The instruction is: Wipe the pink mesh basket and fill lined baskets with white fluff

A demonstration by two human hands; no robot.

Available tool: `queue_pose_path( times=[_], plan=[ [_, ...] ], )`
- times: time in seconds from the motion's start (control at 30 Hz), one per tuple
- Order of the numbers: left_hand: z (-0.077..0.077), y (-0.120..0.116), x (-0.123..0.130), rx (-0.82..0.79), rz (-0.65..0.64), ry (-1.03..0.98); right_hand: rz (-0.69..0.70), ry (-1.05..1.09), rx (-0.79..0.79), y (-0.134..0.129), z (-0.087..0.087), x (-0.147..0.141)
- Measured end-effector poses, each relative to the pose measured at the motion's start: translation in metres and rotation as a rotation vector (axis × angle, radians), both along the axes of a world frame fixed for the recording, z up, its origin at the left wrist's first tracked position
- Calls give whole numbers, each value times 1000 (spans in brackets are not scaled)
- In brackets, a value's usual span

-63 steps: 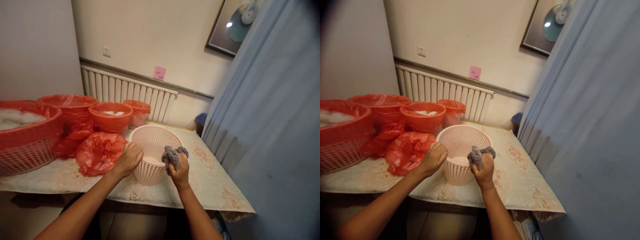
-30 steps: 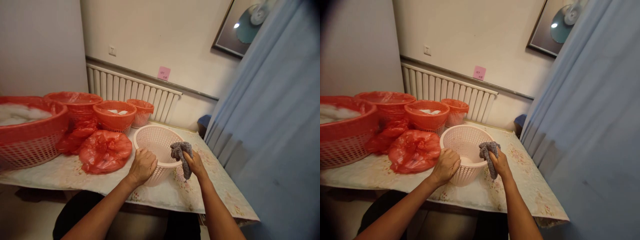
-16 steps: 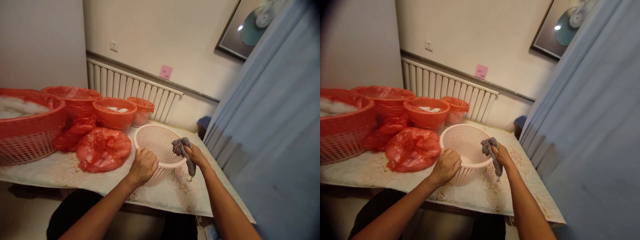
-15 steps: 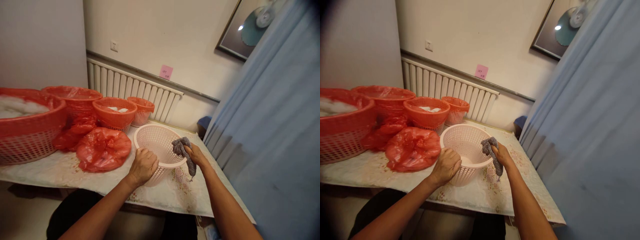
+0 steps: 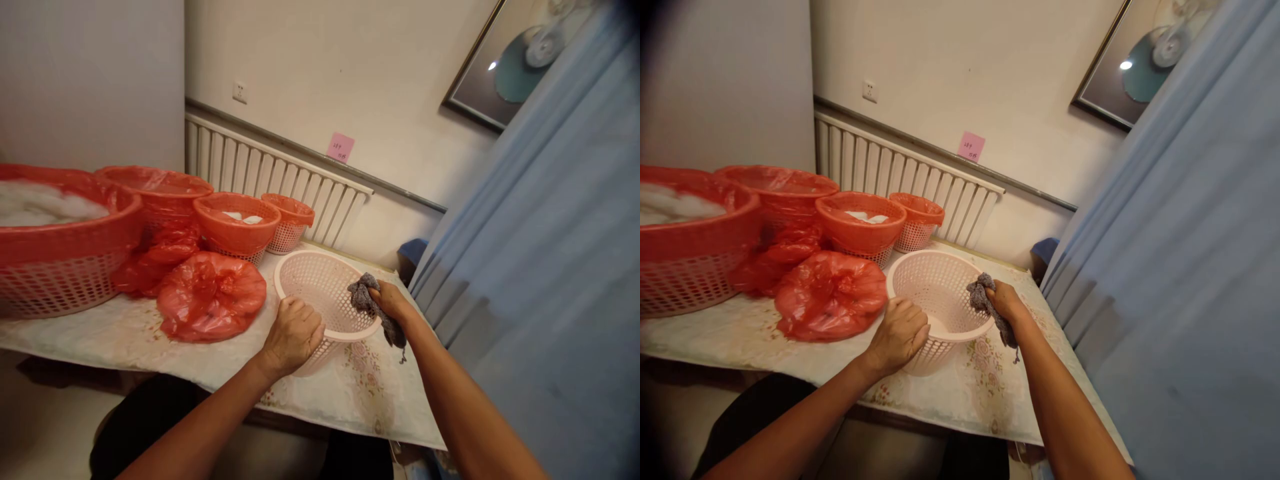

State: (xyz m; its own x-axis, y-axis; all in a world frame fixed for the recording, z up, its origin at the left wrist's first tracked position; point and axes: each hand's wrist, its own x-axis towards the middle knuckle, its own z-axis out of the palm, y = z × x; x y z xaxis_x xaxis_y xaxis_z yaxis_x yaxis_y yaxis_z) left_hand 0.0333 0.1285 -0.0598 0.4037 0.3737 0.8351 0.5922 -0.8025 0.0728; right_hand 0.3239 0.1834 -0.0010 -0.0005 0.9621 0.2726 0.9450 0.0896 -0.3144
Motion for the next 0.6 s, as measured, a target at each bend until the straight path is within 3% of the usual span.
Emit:
queue_pose_path(
  times=[0.27,0.43,0.6],
  plan=[
    [0,1,0,8,1,3,-120,-45,31,4,-3,-6],
    [4,-2,-4,-83,-14,23,-236,-76,67,-1,-3,-18],
    [5,7,-5,-244,147,-342,-379,-178,-18,-7,-1,-27]
  ],
)
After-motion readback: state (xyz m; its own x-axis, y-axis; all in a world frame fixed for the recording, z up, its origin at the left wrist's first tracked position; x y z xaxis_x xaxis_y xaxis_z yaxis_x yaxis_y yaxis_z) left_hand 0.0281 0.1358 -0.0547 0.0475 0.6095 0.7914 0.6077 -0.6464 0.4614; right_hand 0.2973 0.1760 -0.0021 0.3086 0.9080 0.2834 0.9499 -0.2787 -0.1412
